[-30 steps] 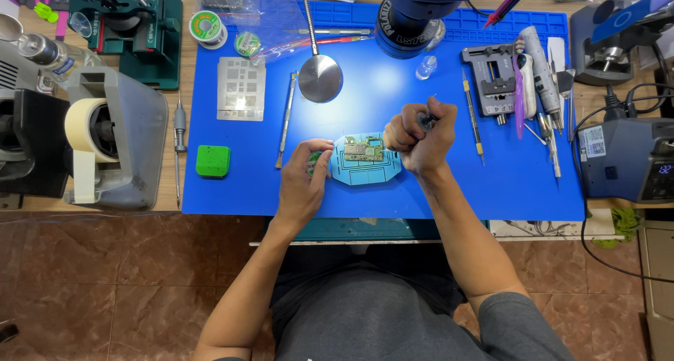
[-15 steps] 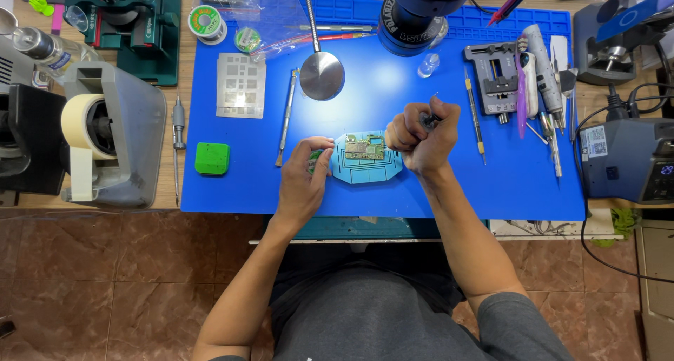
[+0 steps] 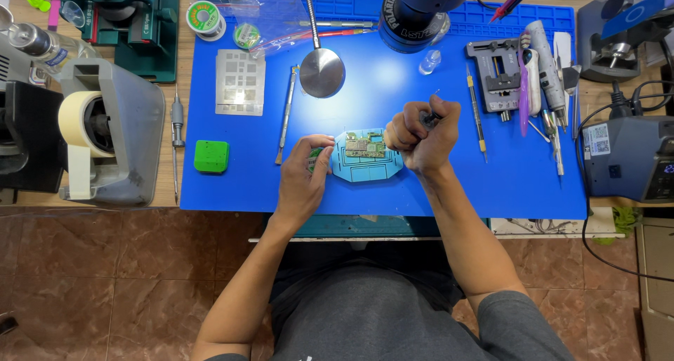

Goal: The person uses a soldering iron to work on a small circuit board held in a blue fixture. They then use tweezers and a small brush to manipulate components on the board. The person continues to solder and adjust the board, occasionally using a spool of solder wire.

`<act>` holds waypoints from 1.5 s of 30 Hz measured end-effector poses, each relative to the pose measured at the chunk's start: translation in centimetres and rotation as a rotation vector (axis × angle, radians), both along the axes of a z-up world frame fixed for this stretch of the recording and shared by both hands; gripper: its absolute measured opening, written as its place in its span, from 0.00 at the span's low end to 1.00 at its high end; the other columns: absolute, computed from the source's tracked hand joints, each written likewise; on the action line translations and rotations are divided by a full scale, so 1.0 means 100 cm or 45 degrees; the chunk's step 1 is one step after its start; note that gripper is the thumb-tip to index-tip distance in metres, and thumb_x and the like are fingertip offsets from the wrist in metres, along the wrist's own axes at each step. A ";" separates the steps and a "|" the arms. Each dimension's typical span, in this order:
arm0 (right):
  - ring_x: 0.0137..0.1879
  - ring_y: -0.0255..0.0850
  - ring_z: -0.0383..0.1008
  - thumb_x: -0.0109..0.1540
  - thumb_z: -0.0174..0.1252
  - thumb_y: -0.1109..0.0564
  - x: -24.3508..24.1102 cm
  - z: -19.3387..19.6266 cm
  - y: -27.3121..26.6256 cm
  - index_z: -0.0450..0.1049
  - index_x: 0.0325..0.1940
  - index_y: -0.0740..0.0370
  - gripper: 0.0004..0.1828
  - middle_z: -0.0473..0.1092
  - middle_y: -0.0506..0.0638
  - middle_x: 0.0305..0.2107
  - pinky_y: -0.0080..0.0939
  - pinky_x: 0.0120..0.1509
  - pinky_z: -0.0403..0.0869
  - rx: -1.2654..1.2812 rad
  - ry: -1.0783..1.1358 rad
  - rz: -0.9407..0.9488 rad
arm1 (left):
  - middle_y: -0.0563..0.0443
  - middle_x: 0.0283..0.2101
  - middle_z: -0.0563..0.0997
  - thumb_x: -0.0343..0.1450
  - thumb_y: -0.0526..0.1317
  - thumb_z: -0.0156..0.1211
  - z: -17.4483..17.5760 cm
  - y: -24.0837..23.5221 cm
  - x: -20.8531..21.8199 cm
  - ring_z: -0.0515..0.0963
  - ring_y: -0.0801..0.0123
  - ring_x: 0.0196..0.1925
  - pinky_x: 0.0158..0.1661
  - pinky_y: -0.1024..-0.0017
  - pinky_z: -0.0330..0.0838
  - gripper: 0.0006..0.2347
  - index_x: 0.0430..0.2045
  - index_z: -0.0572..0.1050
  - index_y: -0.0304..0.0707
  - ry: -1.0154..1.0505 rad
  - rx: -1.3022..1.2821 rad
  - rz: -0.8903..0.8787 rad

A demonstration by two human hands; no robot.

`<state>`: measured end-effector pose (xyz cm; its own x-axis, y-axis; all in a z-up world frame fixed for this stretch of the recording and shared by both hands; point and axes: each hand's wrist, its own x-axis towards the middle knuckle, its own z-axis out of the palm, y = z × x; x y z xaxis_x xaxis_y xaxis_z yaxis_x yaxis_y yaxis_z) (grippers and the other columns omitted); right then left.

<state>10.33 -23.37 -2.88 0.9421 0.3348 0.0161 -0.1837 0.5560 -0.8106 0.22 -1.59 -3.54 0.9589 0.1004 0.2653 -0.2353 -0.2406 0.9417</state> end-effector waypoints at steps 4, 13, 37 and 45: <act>0.18 0.35 0.34 0.64 0.40 0.31 0.000 0.005 0.004 0.47 0.13 0.47 0.31 0.38 0.46 0.10 0.37 0.23 0.38 -0.004 -0.016 -0.009 | 0.42 0.47 0.81 0.81 0.35 0.52 0.000 0.000 0.000 0.81 0.69 0.26 0.31 0.69 0.80 0.05 0.43 0.76 0.38 -0.005 -0.008 0.007; 0.19 0.35 0.34 0.66 0.39 0.31 -0.001 0.007 0.006 0.48 0.14 0.47 0.31 0.39 0.45 0.11 0.37 0.24 0.39 -0.026 -0.048 -0.046 | 0.43 0.48 0.80 0.81 0.34 0.51 0.003 0.001 -0.001 0.81 0.69 0.27 0.31 0.69 0.80 0.05 0.44 0.76 0.39 0.002 0.005 -0.001; 0.22 0.43 0.50 0.65 0.38 0.26 -0.016 0.049 -0.028 0.56 0.21 0.52 0.32 0.47 0.49 0.15 0.42 0.30 0.56 -0.110 -0.408 -0.194 | 0.49 0.41 0.78 0.78 0.40 0.61 0.011 0.006 -0.002 0.84 0.59 0.41 0.44 0.64 0.77 0.05 0.42 0.81 0.41 0.074 -0.012 0.021; 0.22 0.36 0.42 0.66 0.36 0.29 -0.023 0.055 -0.018 0.49 0.20 0.47 0.29 0.41 0.42 0.15 0.41 0.30 0.49 0.245 -0.113 -0.125 | 0.42 0.36 0.81 0.77 0.46 0.60 0.024 -0.022 0.003 0.84 0.47 0.40 0.43 0.54 0.76 0.10 0.38 0.82 0.39 0.389 0.073 -0.152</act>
